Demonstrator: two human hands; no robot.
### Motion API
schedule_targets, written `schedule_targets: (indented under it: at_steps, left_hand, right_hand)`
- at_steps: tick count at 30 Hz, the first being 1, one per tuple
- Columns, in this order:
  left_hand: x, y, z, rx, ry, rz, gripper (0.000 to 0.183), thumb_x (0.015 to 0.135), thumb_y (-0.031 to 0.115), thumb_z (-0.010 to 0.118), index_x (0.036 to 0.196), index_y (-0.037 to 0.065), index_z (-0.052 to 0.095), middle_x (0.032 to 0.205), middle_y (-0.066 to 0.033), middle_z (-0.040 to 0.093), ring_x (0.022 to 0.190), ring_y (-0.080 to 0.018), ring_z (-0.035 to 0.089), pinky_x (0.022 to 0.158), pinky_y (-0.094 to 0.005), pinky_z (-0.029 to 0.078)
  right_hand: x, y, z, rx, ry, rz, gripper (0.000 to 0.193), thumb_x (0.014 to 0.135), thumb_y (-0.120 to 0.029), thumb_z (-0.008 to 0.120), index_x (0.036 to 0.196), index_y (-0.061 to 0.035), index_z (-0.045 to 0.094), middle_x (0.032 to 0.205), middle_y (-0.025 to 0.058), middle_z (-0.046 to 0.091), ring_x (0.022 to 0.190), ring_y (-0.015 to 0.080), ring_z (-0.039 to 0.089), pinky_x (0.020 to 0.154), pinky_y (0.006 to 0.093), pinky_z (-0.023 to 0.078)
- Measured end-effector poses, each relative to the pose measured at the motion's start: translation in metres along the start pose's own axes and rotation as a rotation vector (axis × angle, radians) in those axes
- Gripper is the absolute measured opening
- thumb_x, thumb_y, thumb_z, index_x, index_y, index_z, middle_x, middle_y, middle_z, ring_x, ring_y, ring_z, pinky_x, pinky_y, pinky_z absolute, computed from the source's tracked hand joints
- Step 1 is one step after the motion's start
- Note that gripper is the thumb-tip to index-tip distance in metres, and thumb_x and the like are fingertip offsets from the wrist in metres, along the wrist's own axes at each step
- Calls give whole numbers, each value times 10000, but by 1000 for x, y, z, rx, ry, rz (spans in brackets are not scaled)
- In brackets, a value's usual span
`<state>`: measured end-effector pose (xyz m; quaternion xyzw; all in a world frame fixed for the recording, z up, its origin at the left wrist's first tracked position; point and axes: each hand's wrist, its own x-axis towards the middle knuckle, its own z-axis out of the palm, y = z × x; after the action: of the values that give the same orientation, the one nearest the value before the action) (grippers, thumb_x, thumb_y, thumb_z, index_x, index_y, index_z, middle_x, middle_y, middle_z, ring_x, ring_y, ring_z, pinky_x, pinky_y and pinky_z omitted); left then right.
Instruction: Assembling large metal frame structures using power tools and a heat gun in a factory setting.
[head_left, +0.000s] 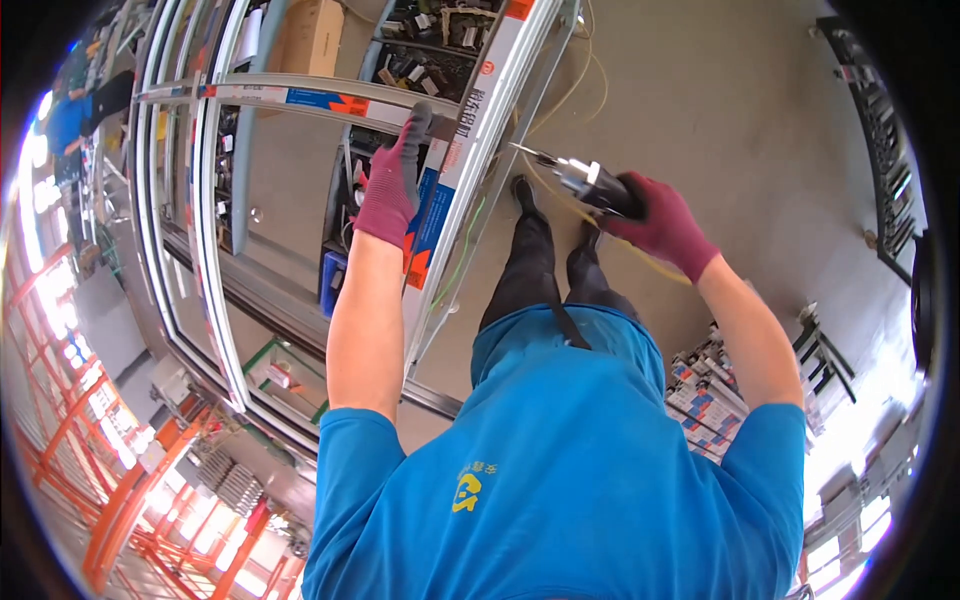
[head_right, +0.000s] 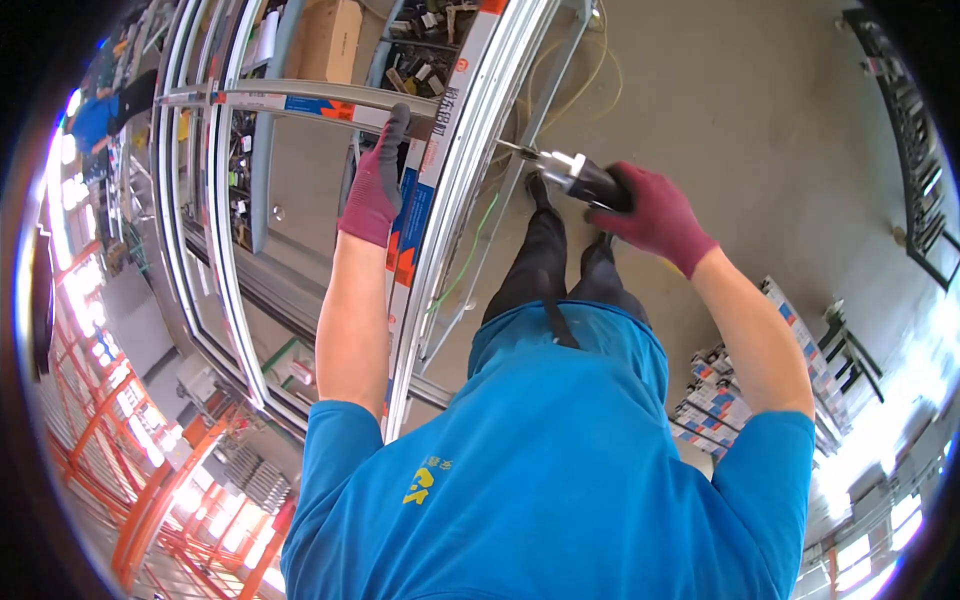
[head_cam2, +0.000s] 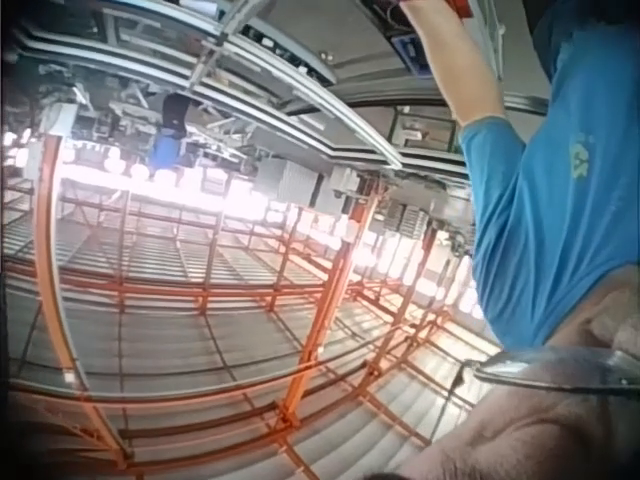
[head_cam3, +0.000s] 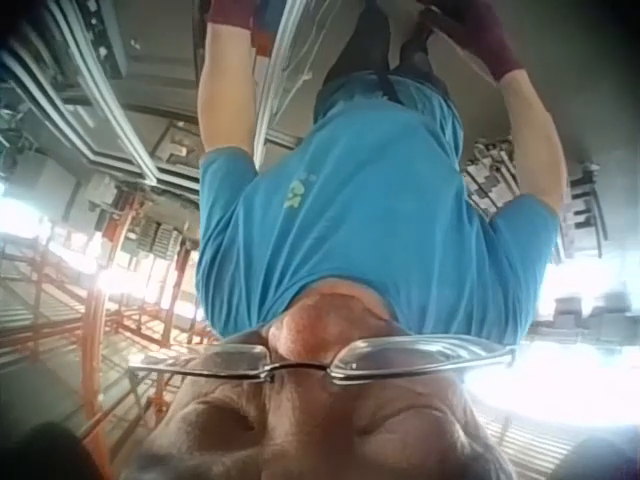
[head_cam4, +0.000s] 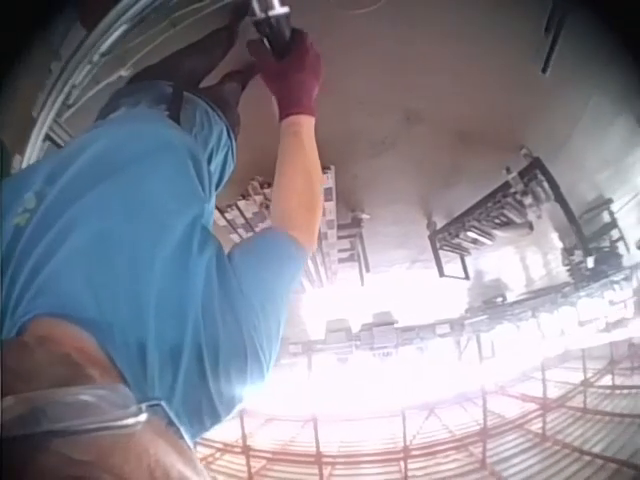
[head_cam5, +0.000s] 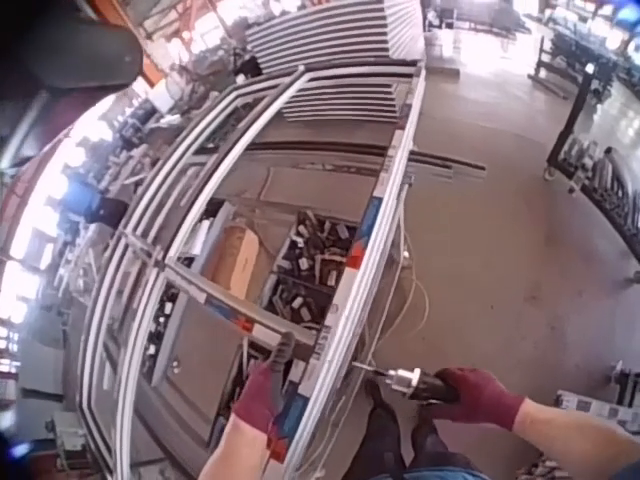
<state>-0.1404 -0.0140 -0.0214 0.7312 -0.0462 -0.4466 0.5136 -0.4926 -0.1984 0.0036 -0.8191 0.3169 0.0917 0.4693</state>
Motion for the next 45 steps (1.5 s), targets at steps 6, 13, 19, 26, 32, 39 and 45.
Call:
schedule_targets:
  at_steps: [6, 13, 19, 26, 32, 39, 45]
  left_hand:
    - [-2, 0, 8, -294, 179, -71, 908, 920, 686, 676, 1495, -2, 530, 1476, -95, 589, 1290, -194, 581, 1137, -320, 424]
    - [-20, 3, 9, -259, -268, 73, 455, 940, 241, 782, 1300, -6, 654, 1261, -98, 705, 1115, -178, 659, 999, -330, 507]
    - [-13, 11, 21, -252, -197, 95, 435, 862, -50, 771, 1273, -3, 637, 1186, -93, 730, 1091, -168, 689, 986, -315, 543]
    - [-12, 0, 14, -272, -203, 189, 443, 861, 3, 798, 1273, -2, 636, 1193, -92, 723, 1075, -170, 683, 949, -307, 546]
    - [-13, -14, -10, -380, -302, -24, 474, 917, 78, 775, 1351, 0, 600, 1207, -111, 721, 1030, -163, 712, 919, -305, 566]
    - [-53, -8, -54, -159, -317, 112, 431, 958, 120, 715, 1359, -16, 633, 1238, -76, 721, 1094, -149, 682, 988, -304, 530]
    - [-65, -84, -133, -126, -86, -169, 220, 942, 192, 701, 1027, -8, 733, 968, -105, 744, 915, -195, 691, 876, -320, 532]
  right_hand:
    - [21, -31, -37, 21, 114, -59, 545, 839, -355, 799, 1247, -30, 641, 1025, 193, 700, 927, 258, 691, 863, 407, 534]
    - [162, -175, -44, -283, 174, -828, 492, 958, -355, 662, 1361, -86, 575, 1156, 159, 690, 1061, 399, 674, 843, 468, 561]
    - [232, -199, -7, -798, 32, -877, 469, 938, -453, 682, 1292, -164, 579, 1114, 68, 679, 1001, 314, 710, 761, 446, 571]
    - [199, -188, -31, -587, 66, -740, 433, 926, -414, 695, 1244, -136, 596, 1084, 100, 695, 985, 353, 700, 775, 450, 565]
    - [99, -168, -79, 112, -160, -176, 658, 762, -231, 872, 1314, -31, 573, 1024, 51, 629, 888, 198, 624, 820, 389, 532]
    - [-19, -12, -61, 353, -36, 130, 933, 723, -89, 885, 1531, 5, 426, 1358, 70, 615, 1226, 161, 586, 1018, 325, 482]
    - [-32, 51, 0, 428, -130, 338, 659, 765, -32, 808, 1362, -29, 528, 1064, -10, 592, 900, 91, 535, 778, 245, 474]
